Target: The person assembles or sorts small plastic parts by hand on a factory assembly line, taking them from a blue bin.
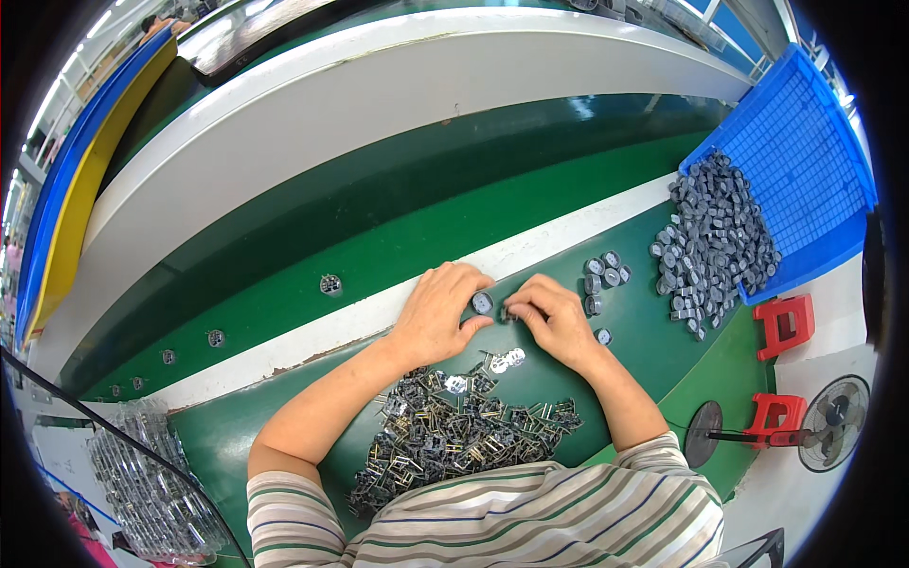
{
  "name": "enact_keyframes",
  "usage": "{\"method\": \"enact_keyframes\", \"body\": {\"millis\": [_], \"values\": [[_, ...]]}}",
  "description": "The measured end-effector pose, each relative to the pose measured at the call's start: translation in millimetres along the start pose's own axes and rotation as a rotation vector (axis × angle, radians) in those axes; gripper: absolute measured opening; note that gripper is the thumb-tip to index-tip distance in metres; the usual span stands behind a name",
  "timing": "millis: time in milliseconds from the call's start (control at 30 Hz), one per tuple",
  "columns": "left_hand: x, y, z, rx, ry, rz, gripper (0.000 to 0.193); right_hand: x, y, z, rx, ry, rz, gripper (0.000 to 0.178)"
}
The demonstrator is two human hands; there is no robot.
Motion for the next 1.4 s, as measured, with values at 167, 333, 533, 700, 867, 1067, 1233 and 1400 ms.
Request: {"method": "enact_keyframes", "body": {"millis": [167, 333, 533, 700, 867, 1067, 1233, 1400], "values": [[-10.2, -2.8, -3.5, 0.016, -0.126, 0.027, 0.047, 4.1, 7.4, -1.3, 0.0, 0.018, -0.179, 0.008], [-2.5, 1.0, -0.4, 0.022, -0.012, -0.087, 0.046, 4.3, 12.5, 1.2, -0.181, 0.028, 0.139, 0.011], [-12.8, -2.1, -1.8, 0.019, -0.129, -0.034, 0.042, -11.7, 0.7, 0.4, 0.036, 0.017, 0.018, 0.015], [-14.5, -4.0, -3.5, 0.06, -0.132, -0.024, 0.04, -13.0, -10.0, 0.5, 0.126, -0.018, -0.16, 0.018], [-15.8, -6.1, -3.9, 0.059, -0.129, -0.009, 0.039, -18.0, -21.0, 0.0, 0.104, -0.028, -0.244, 0.021], [-12.8, -2.2, -1.2, 0.028, -0.109, -0.012, 0.037, -19.7, -12.7, -2.3, 0.012, -0.031, -0.151, 0.022], [-12.8, -10.5, -2.1, 0.074, -0.07, -0.05, 0.036, -6.7, -17.5, -1.2, 0.045, -0.06, -0.126, 0.024], [20.8, -63.5, 0.7, 0.282, 0.226, -0.007, 0.031, 33.6, 6.3, -10.2, -0.121, 0.13, -1.002, 0.063]]}}
Point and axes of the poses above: each hand's wrist, its own z-axis towards the middle knuckle, its own x-axis out of the back of the hand, y = z × x, the point moved 7 cm from there along z, towards the middle knuckle, and after that the axes turned 3 degrees about x, right-handed, at the moved point
